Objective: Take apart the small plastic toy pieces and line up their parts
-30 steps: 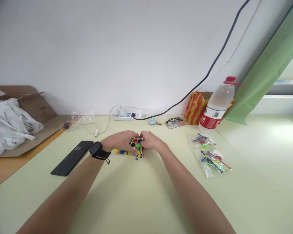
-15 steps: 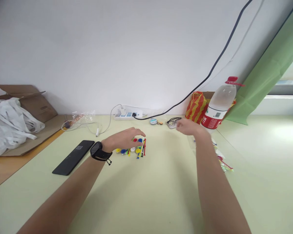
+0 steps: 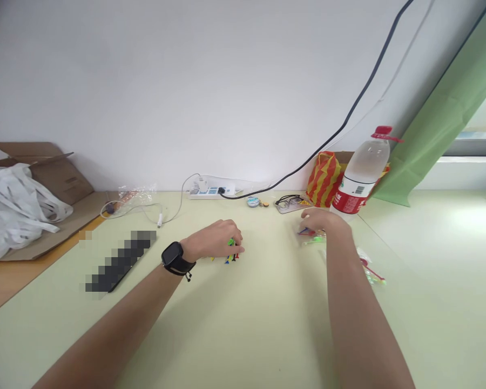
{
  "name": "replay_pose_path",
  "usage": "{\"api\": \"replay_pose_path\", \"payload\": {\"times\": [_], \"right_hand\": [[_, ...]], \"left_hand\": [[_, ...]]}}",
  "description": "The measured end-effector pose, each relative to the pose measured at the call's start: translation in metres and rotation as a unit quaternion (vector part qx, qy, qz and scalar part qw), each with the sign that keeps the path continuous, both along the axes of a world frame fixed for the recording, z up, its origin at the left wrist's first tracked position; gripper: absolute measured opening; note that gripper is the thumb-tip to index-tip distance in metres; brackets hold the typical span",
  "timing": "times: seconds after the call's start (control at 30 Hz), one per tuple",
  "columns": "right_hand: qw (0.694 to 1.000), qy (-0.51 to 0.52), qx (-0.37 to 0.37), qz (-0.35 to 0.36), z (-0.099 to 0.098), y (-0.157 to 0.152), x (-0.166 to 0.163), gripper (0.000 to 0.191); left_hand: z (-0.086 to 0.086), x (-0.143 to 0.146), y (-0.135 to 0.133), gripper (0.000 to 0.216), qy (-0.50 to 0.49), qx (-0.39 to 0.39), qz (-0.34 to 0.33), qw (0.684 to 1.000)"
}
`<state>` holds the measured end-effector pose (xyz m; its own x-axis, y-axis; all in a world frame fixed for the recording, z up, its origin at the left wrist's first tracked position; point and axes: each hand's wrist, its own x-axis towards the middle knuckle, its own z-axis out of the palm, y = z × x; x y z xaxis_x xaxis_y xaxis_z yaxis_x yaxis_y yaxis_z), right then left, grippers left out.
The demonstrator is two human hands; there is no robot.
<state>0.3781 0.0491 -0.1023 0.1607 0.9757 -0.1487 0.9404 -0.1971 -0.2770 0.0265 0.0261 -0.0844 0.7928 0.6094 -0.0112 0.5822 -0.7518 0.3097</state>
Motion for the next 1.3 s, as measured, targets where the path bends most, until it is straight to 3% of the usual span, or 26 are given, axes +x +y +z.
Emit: {"api": "replay_pose_path", "payload": {"times": [0.1, 0.27, 0.43, 0.53, 0.7, 0.9, 1.07, 1.17, 1.3], "right_hand": [[0.999, 0.017, -0.039, -0.008, 0.002, 0.004, -0.003, 0.046], [0.995, 0.039, -0.079, -0.038, 0.000, 0.000, -0.001, 0.043], [0.996, 0.071, -0.053, 0.003, -0.006, 0.003, -0.016, 0.057], [0.995, 0.091, -0.026, 0.038, -0.003, 0.008, -0.031, 0.054], [0.989, 0.120, 0.018, 0.085, 0.024, 0.001, -0.049, 0.017], [0.964, 0.190, 0.087, 0.162, 0.077, -0.031, -0.061, 0.012], [0.956, 0.166, 0.143, 0.195, 0.099, -0.049, -0.069, 0.013], [0.952, 0.184, 0.180, 0.165, 0.105, -0.055, -0.067, 0.015], [0.933, 0.238, 0.264, 0.063, 0.106, -0.054, -0.059, 0.023]], "left_hand": [[0.004, -0.001, -0.001, 0.025, 0.004, 0.015, 0.007, 1.000], [0.006, 0.003, -0.004, 0.027, 0.007, 0.014, 0.019, 1.000], [0.006, 0.005, -0.004, 0.029, 0.024, -0.005, 0.026, 0.999], [0.005, 0.005, -0.004, 0.033, 0.011, -0.012, 0.030, 0.999], [0.004, 0.005, -0.003, 0.044, -0.002, -0.011, 0.039, 0.999], [0.005, 0.006, -0.006, 0.050, -0.003, -0.006, 0.043, 0.999], [0.003, 0.005, -0.008, 0.055, -0.012, -0.005, 0.041, 0.999], [-0.001, 0.006, -0.008, 0.063, -0.017, -0.017, 0.047, 0.999], [-0.004, 0.011, -0.011, 0.066, -0.020, -0.030, 0.044, 0.998]]}}
